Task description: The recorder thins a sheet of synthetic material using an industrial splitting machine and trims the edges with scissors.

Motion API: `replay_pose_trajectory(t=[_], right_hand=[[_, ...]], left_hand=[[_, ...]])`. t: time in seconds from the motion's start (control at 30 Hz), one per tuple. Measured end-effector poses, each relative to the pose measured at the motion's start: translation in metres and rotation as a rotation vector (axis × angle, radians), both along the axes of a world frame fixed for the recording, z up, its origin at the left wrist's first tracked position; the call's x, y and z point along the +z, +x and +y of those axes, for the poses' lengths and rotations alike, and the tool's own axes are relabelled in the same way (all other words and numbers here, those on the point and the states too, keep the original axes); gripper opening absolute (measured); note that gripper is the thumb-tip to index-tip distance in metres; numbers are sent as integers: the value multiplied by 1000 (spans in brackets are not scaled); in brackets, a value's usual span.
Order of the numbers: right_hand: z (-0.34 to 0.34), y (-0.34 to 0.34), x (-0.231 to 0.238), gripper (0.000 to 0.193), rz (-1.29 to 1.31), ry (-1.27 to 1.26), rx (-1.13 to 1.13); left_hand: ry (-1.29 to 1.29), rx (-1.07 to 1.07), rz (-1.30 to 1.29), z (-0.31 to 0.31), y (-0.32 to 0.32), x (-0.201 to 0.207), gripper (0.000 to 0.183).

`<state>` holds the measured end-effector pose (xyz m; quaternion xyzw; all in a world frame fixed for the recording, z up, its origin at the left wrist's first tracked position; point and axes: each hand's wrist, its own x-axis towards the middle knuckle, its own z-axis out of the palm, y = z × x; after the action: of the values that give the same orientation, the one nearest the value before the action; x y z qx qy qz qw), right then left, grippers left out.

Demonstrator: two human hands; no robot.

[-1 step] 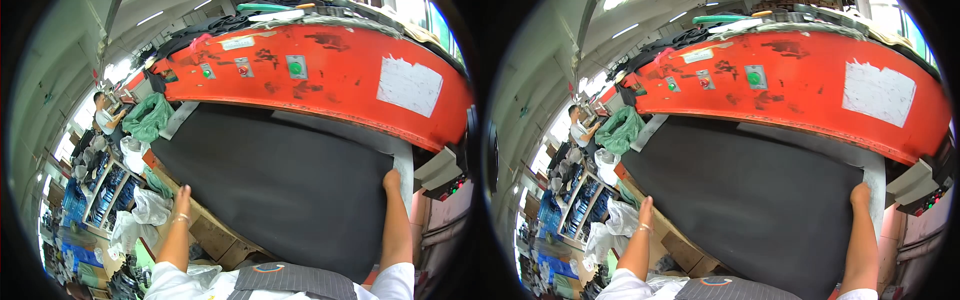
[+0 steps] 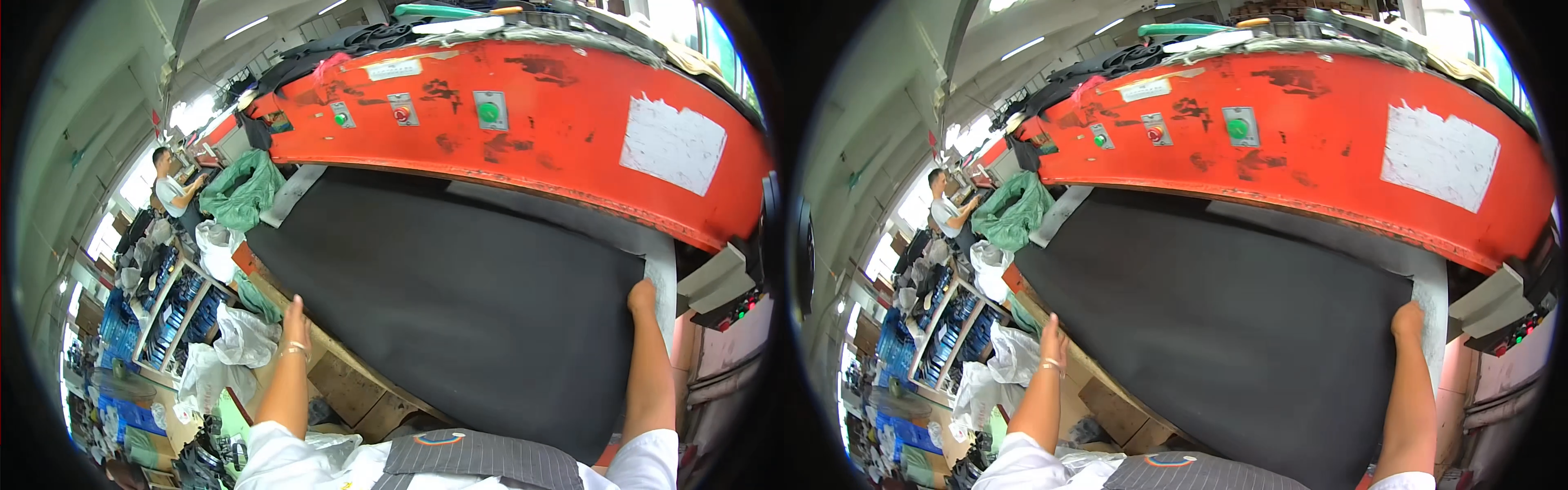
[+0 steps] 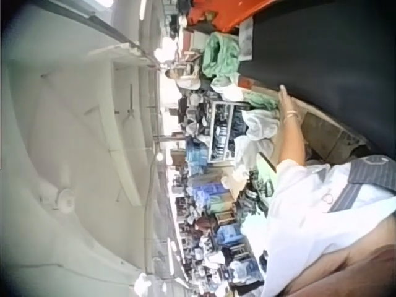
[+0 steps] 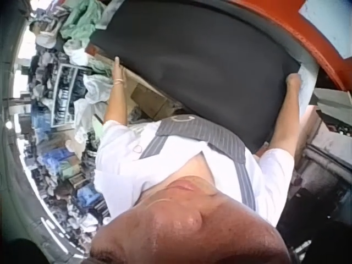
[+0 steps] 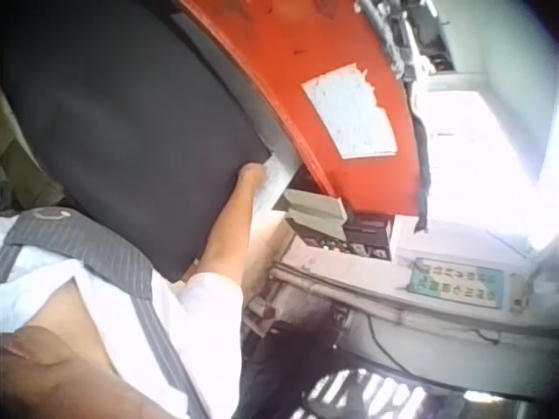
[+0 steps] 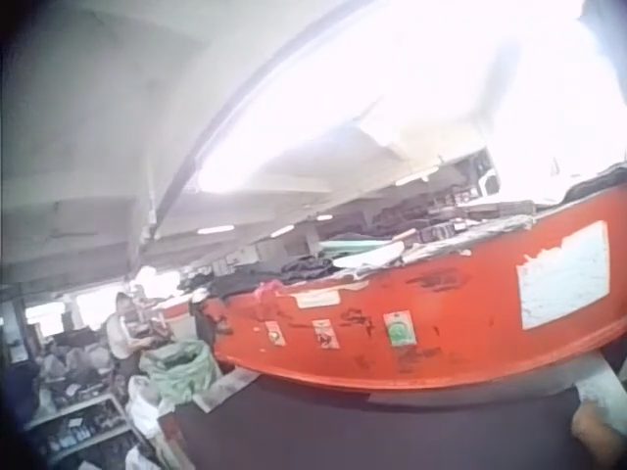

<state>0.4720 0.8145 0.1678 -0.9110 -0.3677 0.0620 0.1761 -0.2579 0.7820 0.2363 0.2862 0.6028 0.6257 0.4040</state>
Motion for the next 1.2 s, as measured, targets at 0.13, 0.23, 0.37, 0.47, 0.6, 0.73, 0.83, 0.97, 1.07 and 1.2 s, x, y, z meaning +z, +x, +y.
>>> replay_pose_trajectory(t=[0.13, 0.23, 0.37, 0.47, 0.6, 0.73, 0.83, 0.97, 1.07, 1.2], right_hand=[[-12, 70, -44, 31, -106, -156, -36], [-5, 14, -9, 26, 0, 33, -103], [-7, -4, -4, 27, -132, -73, -192], [-11, 12, -23, 24, -253, 47, -166], [-25, 27, -30, 30, -198, 72, -212], [-26, 31, -39, 40, -109, 80, -251], [-27, 72, -38, 42, -375, 51, -162], [-19, -6, -5, 30, -290, -97, -278], [-11, -25, 5, 26, -227, -86, -286], [38, -78, 11, 29, -93, -8, -199]], left_hand=[[-198, 158, -54, 93, -20, -7, 103], [-300, 596, 282, 134, -74, -20, 110], [-364, 534, 250, 157, -108, -19, 93], [-378, 475, 225, 150, -158, -48, 66], [-447, 512, 494, 161, -126, -31, 48], [-352, 479, 494, 169, -160, -56, 69], [-335, 478, 764, 188, -211, -59, 60], [-558, 489, 1060, 175, -226, -73, 64], [-565, 434, 1243, 186, -227, -74, 65], [-803, 695, 1896, 151, -338, -45, 78]])
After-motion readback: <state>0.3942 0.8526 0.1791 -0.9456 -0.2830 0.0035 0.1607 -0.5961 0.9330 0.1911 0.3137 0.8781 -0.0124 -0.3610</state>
